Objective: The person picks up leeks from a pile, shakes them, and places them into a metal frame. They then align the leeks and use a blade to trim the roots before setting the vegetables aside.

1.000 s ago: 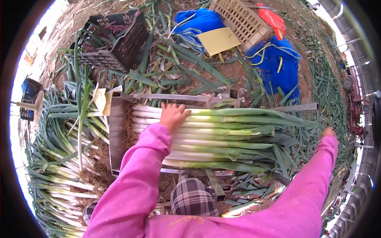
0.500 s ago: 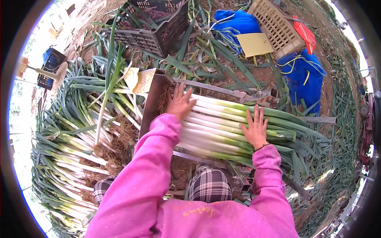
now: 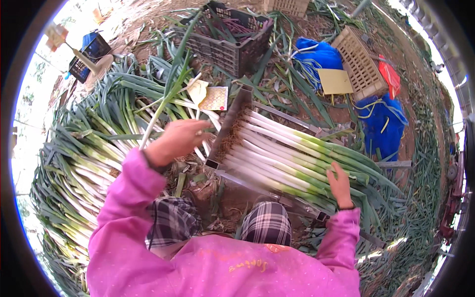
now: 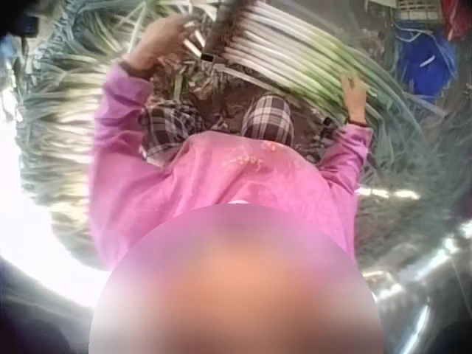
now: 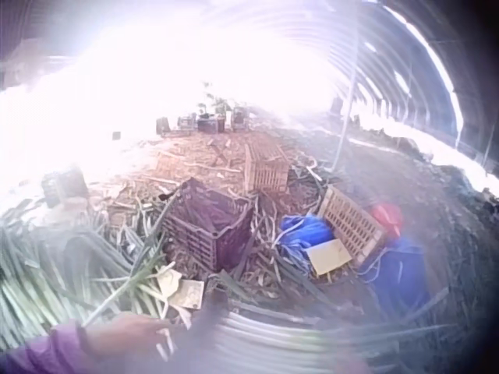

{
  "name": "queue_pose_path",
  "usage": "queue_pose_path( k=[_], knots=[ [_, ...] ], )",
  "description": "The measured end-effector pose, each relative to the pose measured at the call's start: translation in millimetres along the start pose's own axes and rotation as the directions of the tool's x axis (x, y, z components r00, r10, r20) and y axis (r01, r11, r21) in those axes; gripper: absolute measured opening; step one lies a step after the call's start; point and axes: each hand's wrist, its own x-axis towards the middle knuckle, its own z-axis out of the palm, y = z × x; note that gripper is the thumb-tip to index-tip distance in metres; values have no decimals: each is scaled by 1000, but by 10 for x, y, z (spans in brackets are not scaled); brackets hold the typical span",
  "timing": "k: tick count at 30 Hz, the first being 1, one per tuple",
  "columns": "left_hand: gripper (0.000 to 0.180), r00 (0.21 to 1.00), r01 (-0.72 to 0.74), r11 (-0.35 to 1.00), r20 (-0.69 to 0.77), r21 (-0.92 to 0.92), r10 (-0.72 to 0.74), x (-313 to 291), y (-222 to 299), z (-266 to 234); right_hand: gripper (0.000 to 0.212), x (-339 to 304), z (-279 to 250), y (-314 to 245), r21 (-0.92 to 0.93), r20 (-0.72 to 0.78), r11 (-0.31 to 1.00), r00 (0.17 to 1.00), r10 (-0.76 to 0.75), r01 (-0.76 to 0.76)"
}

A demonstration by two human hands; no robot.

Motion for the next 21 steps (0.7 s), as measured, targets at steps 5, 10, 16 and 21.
queue_pose_path(
  k=[5, 10, 16, 21],
  knots=[
    [31, 856, 477, 879, -238, 17, -460, -1988, -1074, 90, 38, -998, -44, -326, 676, 46, 734, 998, 45, -64],
    [22, 693, 706, 699, 93, 114, -715, -3548, -1098, 1307, 43, -1311, 205, -924, 247, -43, 969, 999, 20, -8],
    [30, 806, 592, 789, 149, -167, -573, -4560, -1010, 2490, 39, -1128, 471, -789, 136, -256, 980, 960, -110, 148],
    [30, 828, 561, 805, 115, -196, -549, -4255, -835, 1973, 47, -1127, 137, -609, -172, -292, 979, 955, 57, -111]
  ],
)
